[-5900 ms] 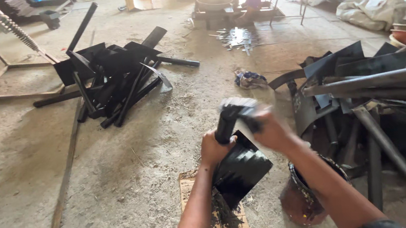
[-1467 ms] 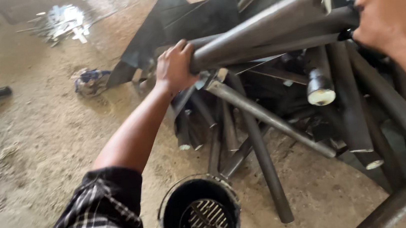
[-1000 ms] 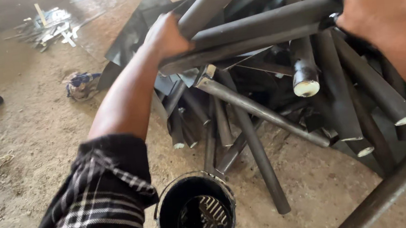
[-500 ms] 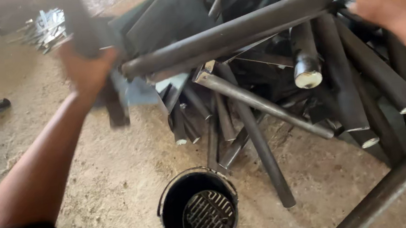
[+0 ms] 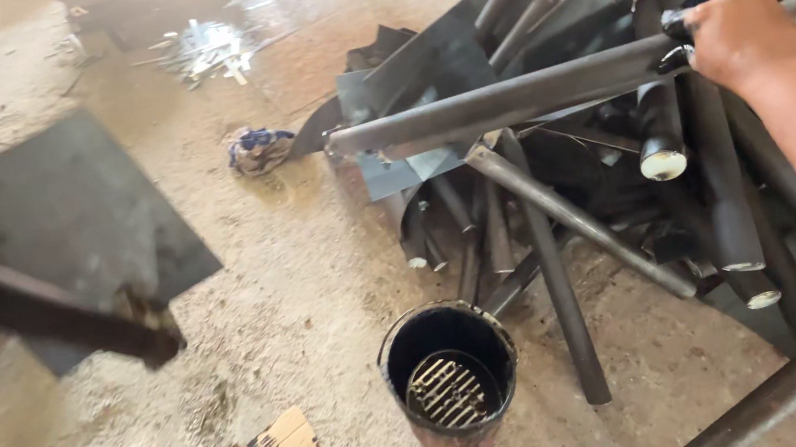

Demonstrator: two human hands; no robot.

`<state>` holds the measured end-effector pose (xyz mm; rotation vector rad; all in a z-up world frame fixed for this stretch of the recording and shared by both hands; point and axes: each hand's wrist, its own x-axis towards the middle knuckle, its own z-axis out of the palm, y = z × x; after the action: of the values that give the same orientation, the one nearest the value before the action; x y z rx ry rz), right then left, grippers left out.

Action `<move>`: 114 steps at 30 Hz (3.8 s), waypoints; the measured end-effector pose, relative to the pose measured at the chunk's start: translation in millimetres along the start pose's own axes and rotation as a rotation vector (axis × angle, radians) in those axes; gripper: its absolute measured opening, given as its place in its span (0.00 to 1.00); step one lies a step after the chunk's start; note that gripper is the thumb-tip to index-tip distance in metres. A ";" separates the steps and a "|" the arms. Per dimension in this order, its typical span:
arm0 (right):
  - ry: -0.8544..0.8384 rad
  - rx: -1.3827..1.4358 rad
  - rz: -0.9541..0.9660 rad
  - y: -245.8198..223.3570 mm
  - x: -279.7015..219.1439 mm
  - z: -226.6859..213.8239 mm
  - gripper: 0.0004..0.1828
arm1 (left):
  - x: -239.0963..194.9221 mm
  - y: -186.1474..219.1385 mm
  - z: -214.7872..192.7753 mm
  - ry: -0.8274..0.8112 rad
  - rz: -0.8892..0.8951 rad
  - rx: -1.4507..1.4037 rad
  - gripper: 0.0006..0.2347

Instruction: The person applies black paint to metal tubes and plates by hand using a cloth. They pick up components from piles, dip the cloth into a bucket of paint, and rub the paint over the surfaces before placing the parts back on the floor.

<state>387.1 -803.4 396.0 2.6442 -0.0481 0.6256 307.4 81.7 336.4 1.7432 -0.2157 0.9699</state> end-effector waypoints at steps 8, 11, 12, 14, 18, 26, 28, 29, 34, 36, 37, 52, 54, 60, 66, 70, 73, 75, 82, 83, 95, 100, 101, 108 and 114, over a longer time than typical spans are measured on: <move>0.327 0.303 -0.024 -26.2 -13.5 -19.6 0.15 | -147.3 67.8 -112.3 0.082 -0.034 -0.005 0.05; 0.381 0.384 -0.032 -68.4 -34.5 -76.1 0.12 | -199.7 54.7 -107.2 0.176 -0.135 -0.039 0.04; 0.396 0.445 -0.009 -86.0 -39.6 -99.4 0.13 | -218.3 47.8 -102.4 0.206 -0.183 -0.030 0.04; 0.405 0.565 0.049 -125.0 -54.2 -145.6 0.14 | -249.9 32.8 -96.0 0.232 -0.209 0.045 0.04; 0.381 1.505 0.125 -205.4 -76.7 -202.1 0.15 | -306.0 20.4 -95.4 0.205 -0.209 0.142 0.07; 0.038 2.175 0.435 -279.3 -111.8 -125.3 0.14 | -319.1 44.6 -102.0 0.174 -0.278 0.037 0.08; -0.102 2.236 0.426 -281.6 -118.8 -110.0 0.14 | -289.3 73.1 -105.3 0.122 -0.264 -0.187 0.10; -0.200 2.247 0.433 -286.5 -124.7 -104.6 0.13 | -266.0 87.7 -110.4 0.100 -0.237 -0.334 0.12; -0.539 1.949 0.464 -314.2 -143.9 -72.8 0.17 | -142.5 154.0 -128.6 0.056 -0.135 -0.045 0.12; -0.659 1.859 0.362 -327.0 -147.4 -49.8 0.19 | -135.6 174.2 -121.6 0.099 -0.118 -0.024 0.08; -0.763 1.773 0.335 -333.5 -147.7 -37.4 0.19 | -131.9 180.0 -121.6 0.118 -0.096 -0.016 0.07; -1.316 0.815 -0.166 -513.0 -256.4 98.6 0.29 | -223.6 241.8 -129.3 0.187 -0.069 0.315 0.09; -1.253 0.740 -0.181 -521.1 -256.3 122.9 0.27 | -224.3 248.9 -144.3 0.137 -0.248 0.253 0.09; -0.930 0.687 -0.219 -520.2 -280.4 129.8 0.22 | -227.2 245.9 -138.1 0.067 -0.210 0.256 0.12; -0.987 0.837 -0.193 -525.5 -284.5 105.5 0.22 | -215.8 237.7 -111.5 0.144 -0.048 0.138 0.13; -1.214 1.421 0.330 -476.0 -275.0 92.6 0.21 | -197.7 228.2 -107.5 0.155 -0.009 0.152 0.12; -1.224 1.738 0.489 -440.6 -271.8 57.2 0.21 | -183.7 219.4 -101.9 0.117 0.032 0.172 0.11; -1.213 1.920 0.561 -428.6 -271.5 27.4 0.20 | -177.3 215.3 -90.3 0.101 0.043 0.132 0.09; -1.135 2.146 0.786 -412.2 -284.1 24.9 0.21 | -176.8 214.3 -81.4 0.119 0.063 0.166 0.11; -1.118 2.143 0.840 -413.0 -283.4 25.8 0.22 | -176.9 213.8 -84.0 0.123 0.071 0.143 0.11; -1.667 1.575 0.224 -464.5 -303.3 27.3 0.20 | -183.7 216.6 -88.4 0.141 0.075 0.163 0.11; -1.394 1.227 0.221 -478.4 -320.0 37.2 0.32 | -183.8 214.3 -85.6 0.125 0.065 0.125 0.11; -1.347 1.285 0.231 -476.8 -323.3 38.5 0.30 | -184.1 213.7 -86.0 0.113 0.037 0.131 0.11; -1.115 1.856 0.387 -450.9 -309.0 21.4 0.19 | -189.4 207.2 -88.0 0.158 0.128 0.208 0.14; -0.995 1.707 0.438 -427.2 -276.1 15.7 0.13 | -187.8 209.3 -89.1 0.108 0.041 0.099 0.12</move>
<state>200.2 -437.8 95.3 4.2366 -0.6282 -1.2853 21.1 16.2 363.4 1.7759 -0.1362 1.1181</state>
